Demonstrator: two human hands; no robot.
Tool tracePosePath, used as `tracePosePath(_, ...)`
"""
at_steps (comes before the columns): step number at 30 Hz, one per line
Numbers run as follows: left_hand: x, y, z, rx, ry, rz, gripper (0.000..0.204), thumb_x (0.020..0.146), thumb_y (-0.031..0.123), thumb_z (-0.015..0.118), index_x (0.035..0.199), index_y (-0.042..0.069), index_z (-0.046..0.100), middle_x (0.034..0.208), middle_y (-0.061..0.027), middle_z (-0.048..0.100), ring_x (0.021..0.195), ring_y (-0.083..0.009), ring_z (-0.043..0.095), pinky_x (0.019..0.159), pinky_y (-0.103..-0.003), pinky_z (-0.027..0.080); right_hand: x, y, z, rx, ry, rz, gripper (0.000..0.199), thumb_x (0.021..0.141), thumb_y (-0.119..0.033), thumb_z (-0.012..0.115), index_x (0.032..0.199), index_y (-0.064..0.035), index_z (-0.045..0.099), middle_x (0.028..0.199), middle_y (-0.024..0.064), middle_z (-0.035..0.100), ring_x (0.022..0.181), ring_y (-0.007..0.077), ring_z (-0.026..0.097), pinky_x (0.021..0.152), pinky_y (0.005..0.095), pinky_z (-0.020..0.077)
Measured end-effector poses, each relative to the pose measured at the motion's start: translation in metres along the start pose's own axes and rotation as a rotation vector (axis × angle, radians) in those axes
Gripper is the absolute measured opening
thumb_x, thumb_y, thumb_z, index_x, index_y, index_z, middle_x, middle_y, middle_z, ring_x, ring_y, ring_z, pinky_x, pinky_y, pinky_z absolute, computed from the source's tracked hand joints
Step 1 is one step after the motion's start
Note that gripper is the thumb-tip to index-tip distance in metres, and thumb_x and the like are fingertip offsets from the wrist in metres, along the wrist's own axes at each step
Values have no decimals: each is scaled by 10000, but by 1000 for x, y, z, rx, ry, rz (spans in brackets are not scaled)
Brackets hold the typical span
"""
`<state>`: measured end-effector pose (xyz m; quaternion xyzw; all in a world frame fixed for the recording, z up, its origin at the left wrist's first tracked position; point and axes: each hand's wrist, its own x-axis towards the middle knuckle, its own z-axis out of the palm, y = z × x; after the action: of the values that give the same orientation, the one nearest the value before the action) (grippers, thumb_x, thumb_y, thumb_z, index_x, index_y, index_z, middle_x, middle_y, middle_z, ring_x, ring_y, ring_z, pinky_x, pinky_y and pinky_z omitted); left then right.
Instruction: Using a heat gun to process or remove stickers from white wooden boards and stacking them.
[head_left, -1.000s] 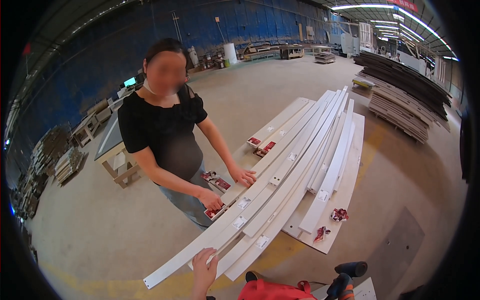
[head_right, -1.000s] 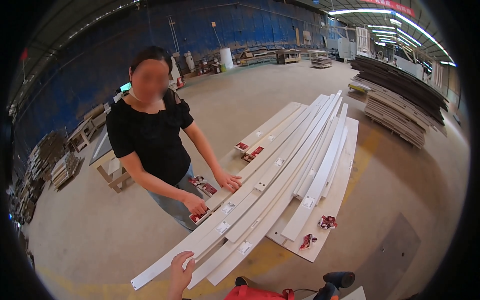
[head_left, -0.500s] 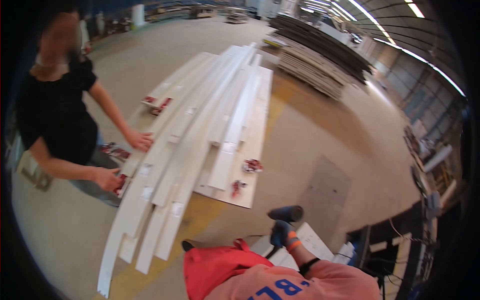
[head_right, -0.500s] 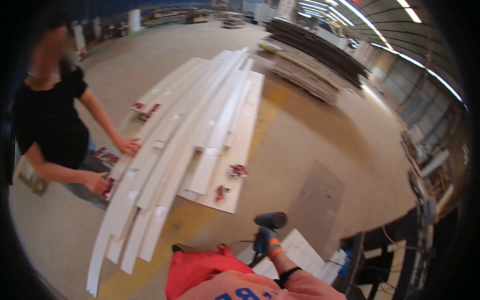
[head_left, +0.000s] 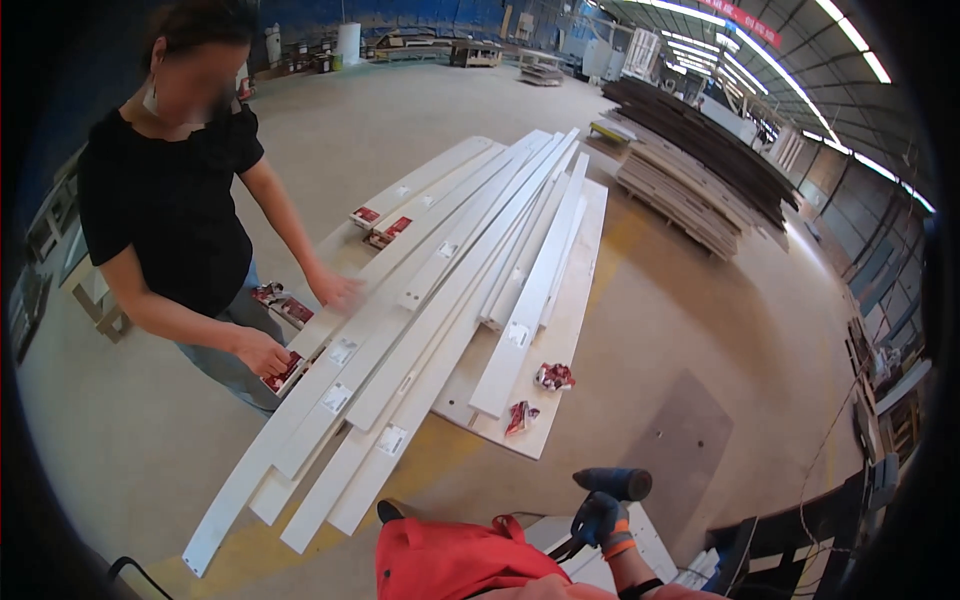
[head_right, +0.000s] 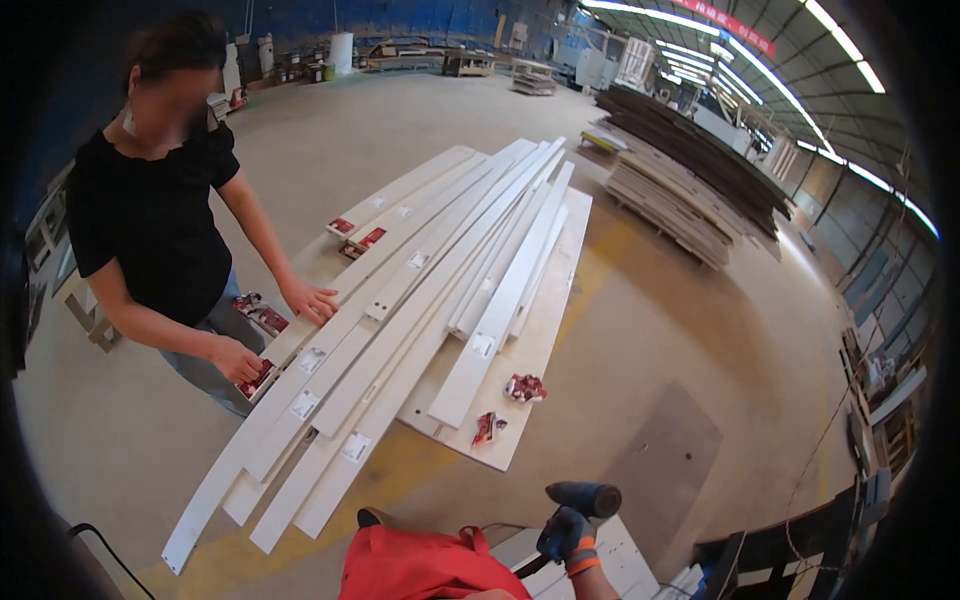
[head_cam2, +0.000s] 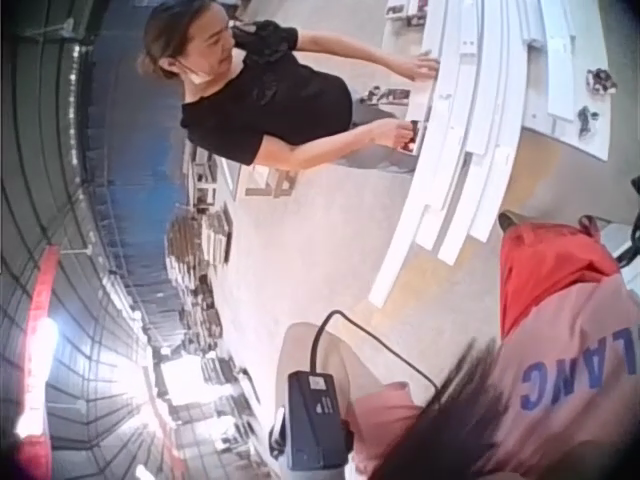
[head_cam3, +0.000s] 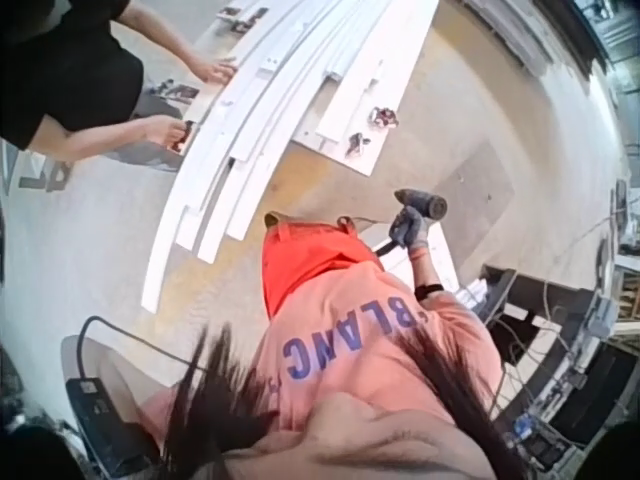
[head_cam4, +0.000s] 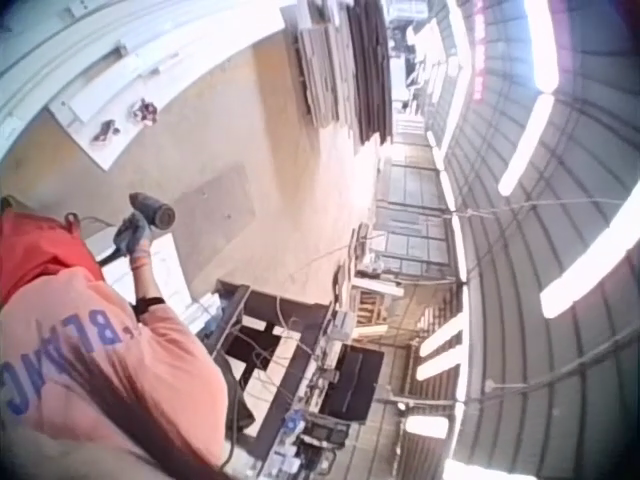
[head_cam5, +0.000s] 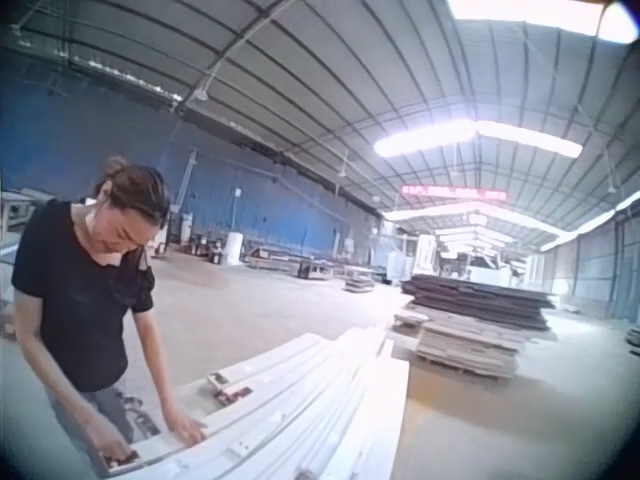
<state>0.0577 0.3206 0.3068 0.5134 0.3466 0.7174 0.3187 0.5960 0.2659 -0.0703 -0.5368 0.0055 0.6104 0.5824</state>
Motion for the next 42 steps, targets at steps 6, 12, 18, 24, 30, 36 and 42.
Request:
tracePosePath(6, 54, -8, 87, -523, -255, 39, 309, 983, 253, 480, 1197, 31, 455, 1304, -194, 484, 1229, -337, 476, 972, -626, 334, -4, 11, 8, -363, -105, -68, 201, 833, -265, 637, 825, -91, 539, 644, 89, 561, 528, 250, 528, 507, 380, 464)
tracePosePath(12, 83, 51, 124, -867, -525, 189, 362, 974, 260, 502, 1243, 37, 407, 1325, -201, 454, 1268, -358, 449, 994, -677, 297, -22, 5, 36, -246, 172, -114, 231, 793, -264, 705, 906, -69, 654, 720, 99, 641, 594, 226, 586, 531, 346, 486)
tracePosePath(18, 59, 70, 117, -1013, -594, -44, 427, 966, 267, 524, 1289, 43, 358, 1346, -208, 424, 1306, -378, 422, 1016, -727, 259, 26, 14, -7, 34, -34, 112, 202, 823, -250, 651, 890, -85, 554, 718, 99, 592, 600, 257, 570, 544, 406, 480)
tracePosePath(24, 25, 66, 166, -1096, -822, -438, 307, 970, 208, 512, 1194, 9, 450, 1157, -194, 549, 886, -258, 641, 848, -406, 510, 35, 12, -4, -30, 20, -9, 345, 767, -186, 720, 1036, -15, 587, 829, 161, 645, 670, 290, 618, 617, 427, 524)
tracePosePath(30, 12, 38, 160, -1059, -820, -411, 275, 954, 208, 538, 1127, 2, 483, 1074, -180, 566, 839, -248, 638, 801, -389, 505, 11, 13, 6, -16, 40, 0, 317, 784, -172, 700, 1015, -20, 545, 790, 151, 616, 659, 281, 599, 600, 405, 504)
tracePosePath(36, 10, 0, 185, -1084, -942, -319, 250, 939, 209, 564, 1060, -5, 516, 992, -166, 582, 792, -239, 635, 754, -373, 500, 4, 26, -14, 139, 87, -5, 284, 787, -133, 698, 1002, -5, 564, 740, 147, 607, 601, 276, 577, 573, 395, 496)
tracePosePath(42, 18, -32, 195, -1051, -1084, -223, 234, 923, 209, 589, 993, -11, 549, 909, -153, 599, 745, -229, 633, 707, -356, 495, 30, 52, -43, 156, 135, 50, 390, 776, -184, 727, 1067, 14, 558, 819, 157, 642, 662, 294, 610, 624, 423, 517)
